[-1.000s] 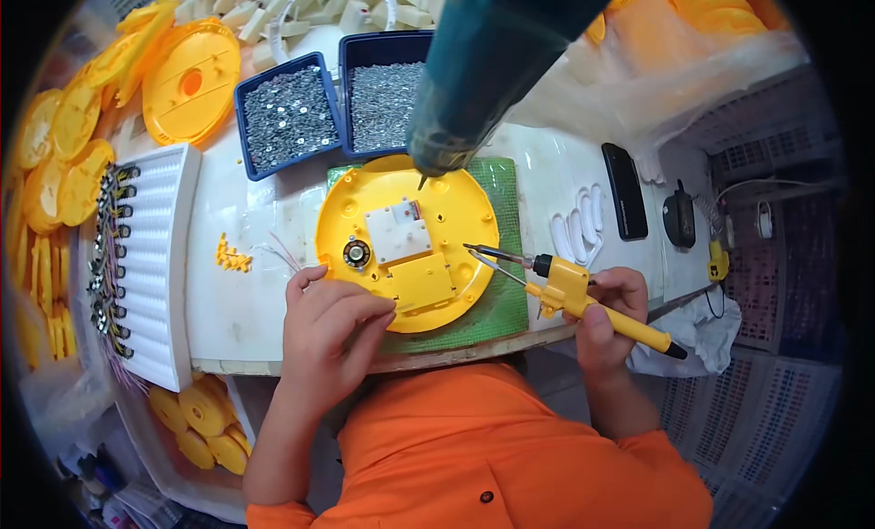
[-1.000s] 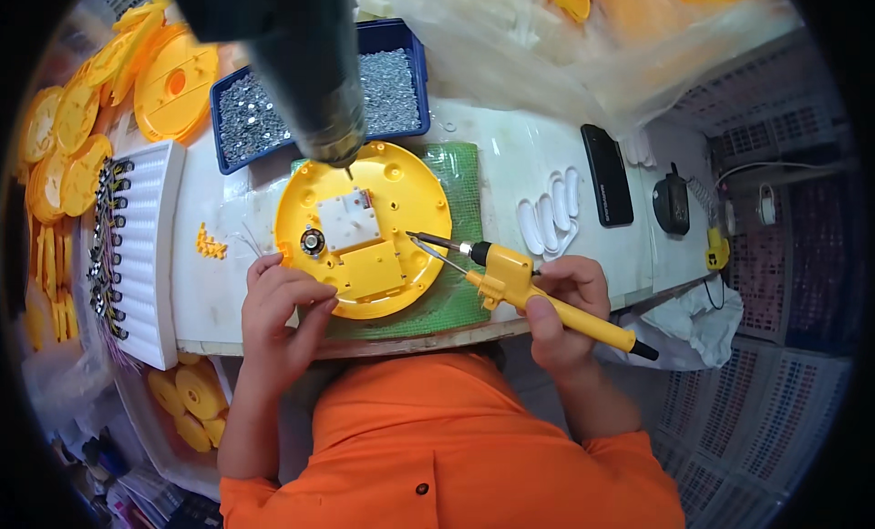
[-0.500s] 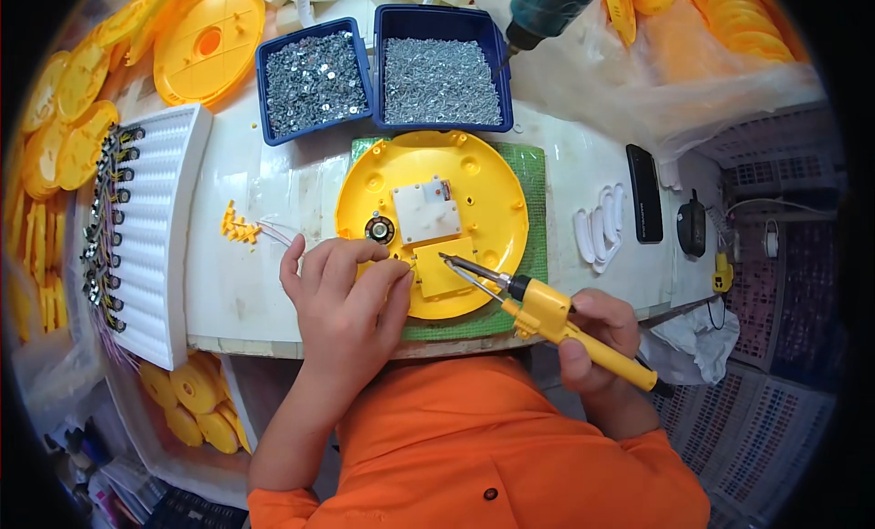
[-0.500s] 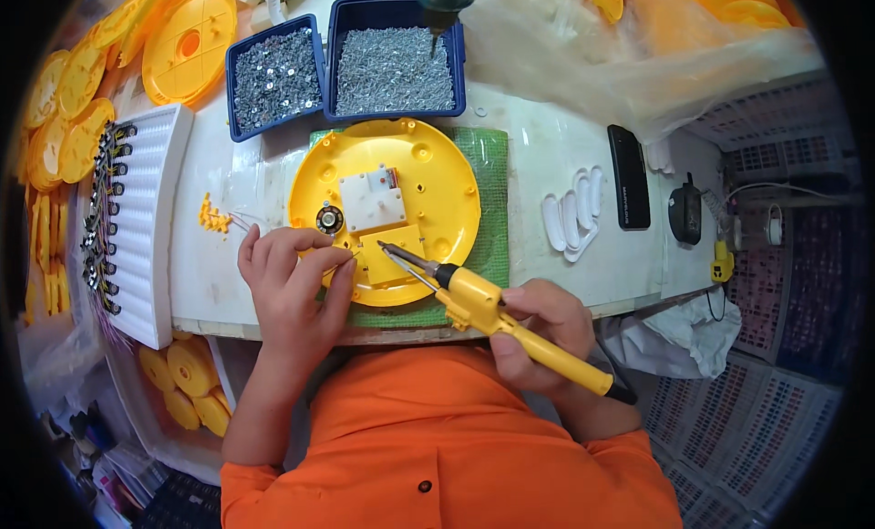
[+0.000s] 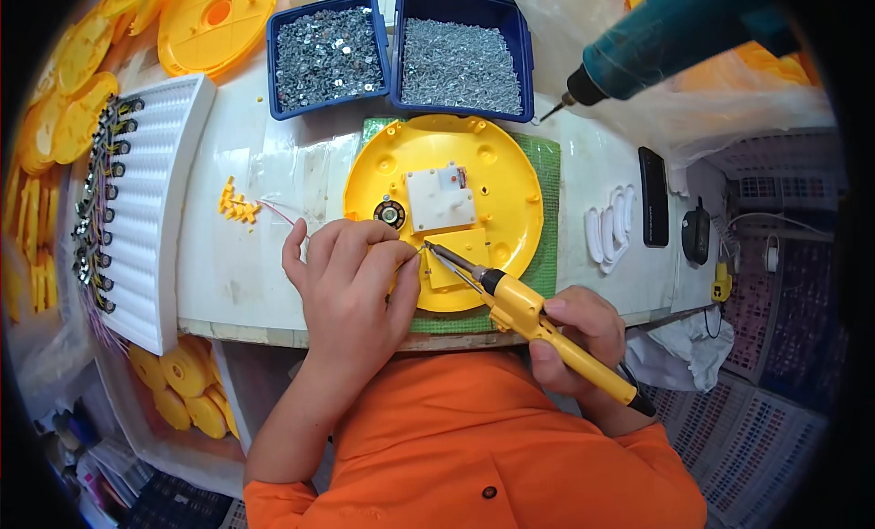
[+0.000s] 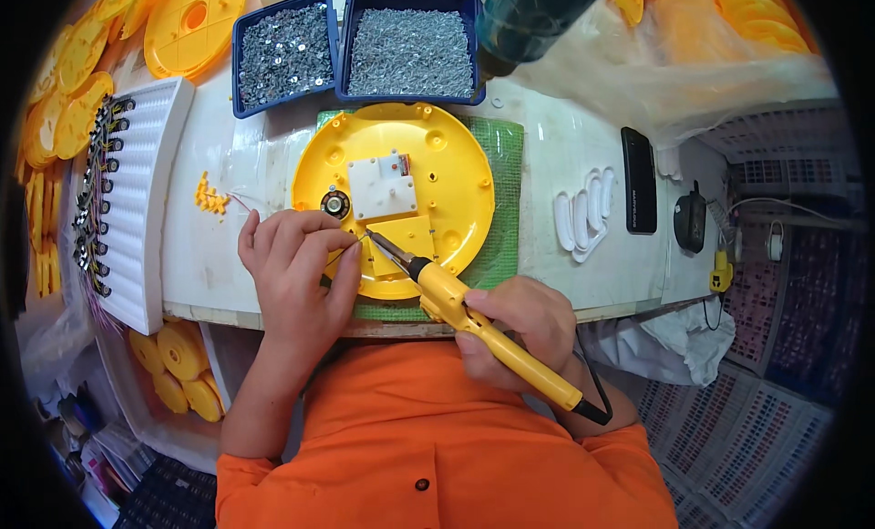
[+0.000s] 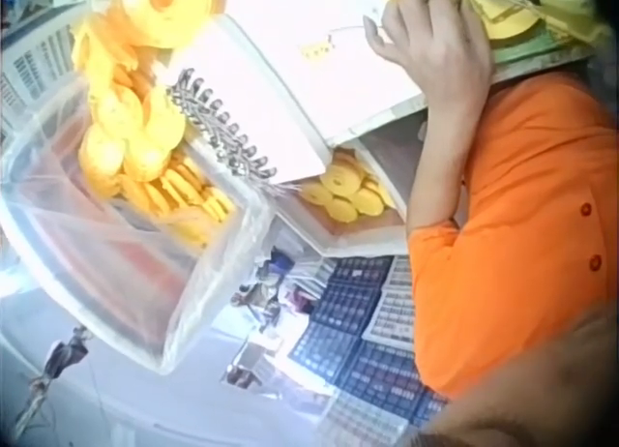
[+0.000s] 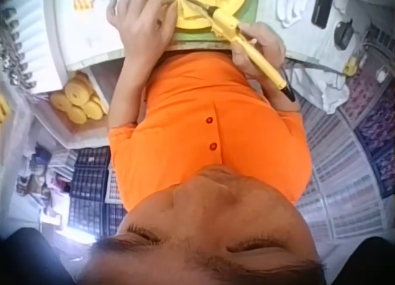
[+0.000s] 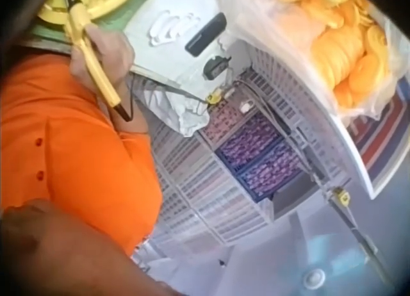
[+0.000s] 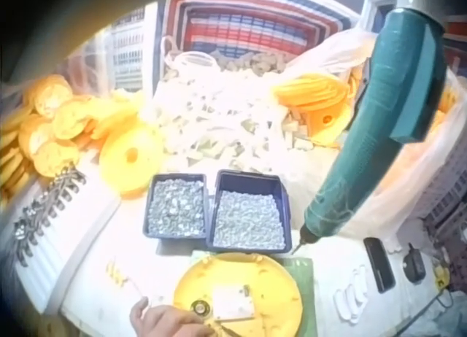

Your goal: Assembling yellow plastic toy components using a power screwdriver, a soldering iron, and various small parts.

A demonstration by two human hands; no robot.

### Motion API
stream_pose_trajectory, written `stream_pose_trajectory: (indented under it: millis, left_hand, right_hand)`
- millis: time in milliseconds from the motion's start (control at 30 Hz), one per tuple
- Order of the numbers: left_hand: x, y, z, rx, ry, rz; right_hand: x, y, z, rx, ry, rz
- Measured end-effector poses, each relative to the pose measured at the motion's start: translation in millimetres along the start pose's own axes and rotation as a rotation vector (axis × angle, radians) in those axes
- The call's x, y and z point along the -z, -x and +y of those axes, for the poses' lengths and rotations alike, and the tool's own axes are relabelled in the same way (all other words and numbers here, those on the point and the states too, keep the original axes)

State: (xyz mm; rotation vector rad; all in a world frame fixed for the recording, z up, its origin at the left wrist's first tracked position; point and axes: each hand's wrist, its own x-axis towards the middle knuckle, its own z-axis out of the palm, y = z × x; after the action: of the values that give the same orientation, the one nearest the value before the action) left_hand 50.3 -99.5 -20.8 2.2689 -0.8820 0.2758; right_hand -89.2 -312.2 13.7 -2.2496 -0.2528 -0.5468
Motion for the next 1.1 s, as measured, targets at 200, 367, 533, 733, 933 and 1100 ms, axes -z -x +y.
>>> stream_pose_trajectory:
  millis: [200, 367, 533, 733, 933, 1100]
  left_hand:
    - [0.4, -1.3, 1.1, 0.005, -0.007, -0.005]
    - [0.7, -0.8, 0.7, 0.009, -0.006, -0.002]
    - [2.0, -1.7, 2.0, 0.010, -0.012, -0.023]
    - [2.2, -2.4, 1.9, 0.011, -0.009, -0.032]
    - [2.5, -1.0, 1.2, 0.015, -0.015, -0.031]
    - [2.7, -2.5, 2.3, 0.016, -0.018, -0.035]
  right_hand:
    - [0.2, -6.3, 0.1, 0.038, 0.027, -0.025]
    - [3.2, -11.7, -4.1, 0.049, 0.054, -0.087]
    - [2.9, -16.2, -6.3, 0.077, 0.077, -0.092]
    - [4.2, -16.1, -5.4, 0.096, 0.064, -0.095]
    - [9.8, -9.7, -7.1, 0.059, 0.039, -0.062]
    - [10.9, -7.8, -6.6, 0.037, 0.050, -0.028]
